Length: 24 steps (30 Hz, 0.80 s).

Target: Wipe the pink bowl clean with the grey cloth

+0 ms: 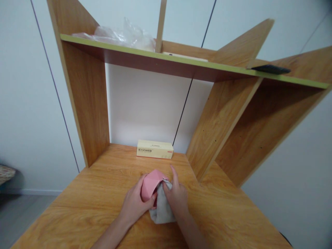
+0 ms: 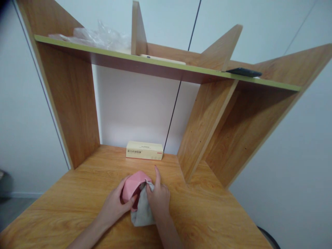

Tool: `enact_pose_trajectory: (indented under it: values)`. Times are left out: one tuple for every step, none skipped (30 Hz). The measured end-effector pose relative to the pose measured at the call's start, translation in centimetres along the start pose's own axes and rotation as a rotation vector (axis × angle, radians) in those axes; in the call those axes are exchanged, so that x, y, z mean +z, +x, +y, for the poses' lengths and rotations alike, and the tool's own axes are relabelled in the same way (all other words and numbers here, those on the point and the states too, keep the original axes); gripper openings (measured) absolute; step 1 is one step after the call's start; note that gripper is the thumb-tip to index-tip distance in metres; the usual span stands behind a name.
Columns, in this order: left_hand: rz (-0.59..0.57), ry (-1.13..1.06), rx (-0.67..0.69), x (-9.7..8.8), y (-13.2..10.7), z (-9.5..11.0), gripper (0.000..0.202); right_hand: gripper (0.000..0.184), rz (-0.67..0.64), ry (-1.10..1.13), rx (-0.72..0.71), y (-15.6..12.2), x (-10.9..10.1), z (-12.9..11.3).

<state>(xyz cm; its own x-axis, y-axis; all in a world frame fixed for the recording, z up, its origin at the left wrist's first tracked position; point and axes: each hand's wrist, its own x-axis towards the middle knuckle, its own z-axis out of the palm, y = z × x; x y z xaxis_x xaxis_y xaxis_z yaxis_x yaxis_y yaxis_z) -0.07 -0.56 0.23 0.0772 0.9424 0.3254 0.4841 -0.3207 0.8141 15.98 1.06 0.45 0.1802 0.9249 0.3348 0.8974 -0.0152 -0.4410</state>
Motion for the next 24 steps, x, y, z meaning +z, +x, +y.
enact_pose_trajectory:
  values:
    - [0.0, 0.009, -0.001, 0.0, 0.0, 0.0, 0.058, 0.06, -0.015, 0.037, -0.008, 0.0, 0.2, 0.1]
    - [-0.001, 0.012, -0.003, 0.0, -0.1, -0.1, 0.059, 0.059, -0.029, 0.089, -0.018, -0.1, 0.4, 0.2]
    - [-0.001, 0.008, -0.002, 0.0, -0.1, -0.1, 0.059, 0.057, -0.04, 0.151, -0.03, -0.1, 0.6, 0.3]
    - [0.003, -0.002, 0.003, 0.0, -0.1, -0.2, 0.06, 0.054, -0.048, 0.217, -0.044, -0.2, 0.8, 0.4]
    - [0.008, -0.017, 0.009, 0.1, 0.0, -0.3, 0.061, 0.052, -0.054, 0.278, -0.056, -0.2, 1.1, 0.5]
    - [0.016, -0.037, 0.014, 0.1, 0.0, -0.4, 0.062, 0.05, -0.057, 0.332, -0.063, -0.3, 1.3, 0.6]
    - [0.026, -0.063, 0.009, 0.2, 0.1, -0.5, 0.064, 0.049, -0.055, 0.379, -0.062, -0.4, 1.5, 0.6]
    - [0.032, -0.1, -0.01, 0.2, 0.2, -0.6, 0.066, 0.049, -0.047, 0.421, -0.056, -0.4, 1.7, 0.6]
    - [0.035, -0.146, -0.045, 0.3, 0.3, -0.6, 0.068, 0.05, -0.034, 0.462, -0.047, -0.5, 1.8, 0.5]
    - [0.035, -0.197, -0.083, 0.3, 0.4, -0.7, 0.07, 0.05, -0.016, 0.503, -0.035, -0.6, 2.0, 0.4]
    - [0.033, -0.246, -0.113, 0.4, 0.5, -0.7, 0.073, 0.051, 0.003, 0.541, -0.02, -0.6, 2.2, 0.3]
    - [0.034, -0.288, -0.127, 0.4, 0.6, -0.8, 0.075, 0.052, 0.019, 0.575, -0.001, -0.7, 2.4, 0.2]
    - [0.041, -0.316, -0.121, 0.5, 0.6, -0.8, 0.077, 0.053, 0.029, 0.605, 0.021, -0.8, 2.6, 0.1]
    - [0.05, -0.333, -0.101, 0.6, 0.6, -0.8, 0.078, 0.053, 0.034, 0.632, 0.046, -0.8, 2.8, 0.0]
    - [0.057, -0.341, -0.078, 0.7, 0.5, -0.8, 0.078, 0.053, 0.037, 0.658, 0.07, -0.9, 3.0, -0.1]
    - [0.055, -0.353, -0.064, 0.7, 0.5, -0.8, 0.078, 0.052, 0.039, 0.686, 0.09, -0.9, 3.2, -0.2]
    - [0.046, -0.37, -0.061, 0.8, 0.4, -0.8, 0.079, 0.05, 0.04, 0.718, 0.106, -0.9, 3.4, -0.2]
    - [0.034, -0.391, -0.065, 0.9, 0.4, -0.7, 0.08, 0.047, 0.039, 0.753, 0.119, -0.9, 3.5, -0.2]
    - [0.021, -0.412, -0.068, 1.0, 0.3, -0.6, 0.08, 0.044, 0.035, 0.79, 0.13, -0.9, 3.6, -0.2]
    - [0.011, -0.428, -0.069, 1.1, 0.3, -0.6, 0.079, 0.04, 0.027, 0.823, 0.141, -0.8, 3.6, -0.1]
    - [0.004, -0.435, -0.065, 1.2, 0.2, -0.5, 0.076, 0.038, 0.016, 0.847, 0.154, -0.8, 3.6, 0.0]
    - [-0.005, -0.429, -0.06, 1.3, 0.2, -0.5, 0.072, 0.036, 0.006, 0.861, 0.164, -0.7, 3.5, 0.0]
    - [-0.012, -0.416, -0.057, 1.3, 0.2, -0.4, 0.066, 0.034, -0.001, 0.863, 0.17, -0.7, 3.4, 0.1]
    - [-0.021, -0.401, -0.058, 1.3, 0.2, -0.4, 0.061, 0.034, -0.006, 0.855, 0.17, -0.6, 3.3, 0.1]
